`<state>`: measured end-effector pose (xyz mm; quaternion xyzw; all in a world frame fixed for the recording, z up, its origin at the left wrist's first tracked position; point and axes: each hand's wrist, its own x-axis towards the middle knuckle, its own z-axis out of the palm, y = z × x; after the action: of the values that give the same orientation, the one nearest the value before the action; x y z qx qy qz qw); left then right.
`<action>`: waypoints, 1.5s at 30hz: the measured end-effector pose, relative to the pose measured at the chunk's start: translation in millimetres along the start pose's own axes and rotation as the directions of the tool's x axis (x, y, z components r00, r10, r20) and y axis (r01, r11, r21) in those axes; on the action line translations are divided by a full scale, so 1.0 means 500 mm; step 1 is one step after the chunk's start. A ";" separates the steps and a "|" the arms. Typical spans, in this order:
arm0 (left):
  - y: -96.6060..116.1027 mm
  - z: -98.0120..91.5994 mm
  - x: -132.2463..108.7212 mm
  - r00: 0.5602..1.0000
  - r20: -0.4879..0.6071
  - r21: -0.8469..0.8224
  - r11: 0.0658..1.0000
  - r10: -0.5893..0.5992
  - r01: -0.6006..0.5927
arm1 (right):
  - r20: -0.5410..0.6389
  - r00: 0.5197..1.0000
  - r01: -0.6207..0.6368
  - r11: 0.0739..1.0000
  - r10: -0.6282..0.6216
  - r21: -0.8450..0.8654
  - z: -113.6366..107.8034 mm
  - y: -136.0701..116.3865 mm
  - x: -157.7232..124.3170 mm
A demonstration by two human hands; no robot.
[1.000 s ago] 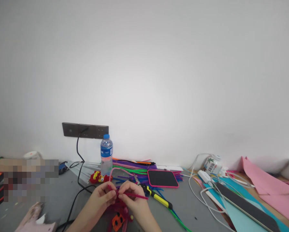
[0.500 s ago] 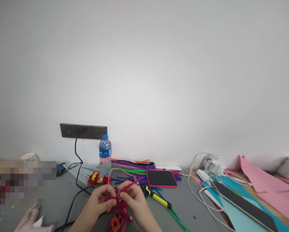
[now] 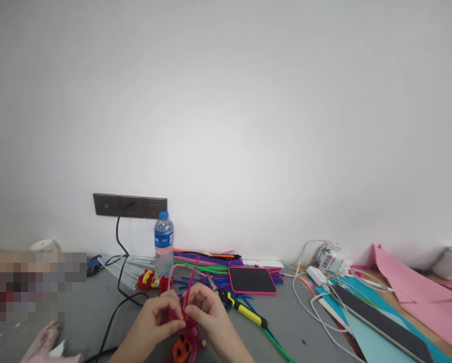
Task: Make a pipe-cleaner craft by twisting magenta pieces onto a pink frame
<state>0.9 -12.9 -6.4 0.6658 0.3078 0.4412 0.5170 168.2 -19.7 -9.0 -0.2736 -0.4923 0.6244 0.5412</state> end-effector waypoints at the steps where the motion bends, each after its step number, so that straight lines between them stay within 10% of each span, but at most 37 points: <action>1: 0.000 0.000 -0.001 1.000 0.021 0.025 1.000 -0.006 0.005 | 0.014 1.000 -0.015 1.000 0.015 -0.022 -0.001 -0.003 -0.002; 24: 0.022 0.016 -0.005 0.999 -0.052 -0.060 0.998 0.017 -0.020 | 0.044 0.998 -0.062 0.969 0.053 0.240 0.023 -0.018 -0.008; 33: 0.029 0.007 -0.005 0.937 -0.305 0.107 0.984 0.170 -0.144 | 0.063 0.998 0.021 0.997 -0.026 0.069 0.027 -0.020 -0.017; 38: 0.034 -0.011 -0.001 0.999 -0.039 0.207 0.978 -0.003 0.011 | -0.040 0.996 0.080 0.997 -0.081 -0.009 0.010 -0.023 -0.009; 45: 0.046 -0.026 -0.029 0.911 0.151 0.557 0.794 -0.384 0.243 | -0.235 0.968 0.111 0.992 -0.094 0.060 -0.026 -0.027 0.003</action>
<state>-18.2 -26.5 12.8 0.7719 0.4539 0.1573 0.4165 184.8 -15.2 -1.1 -0.2986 -0.4163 0.5770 0.6360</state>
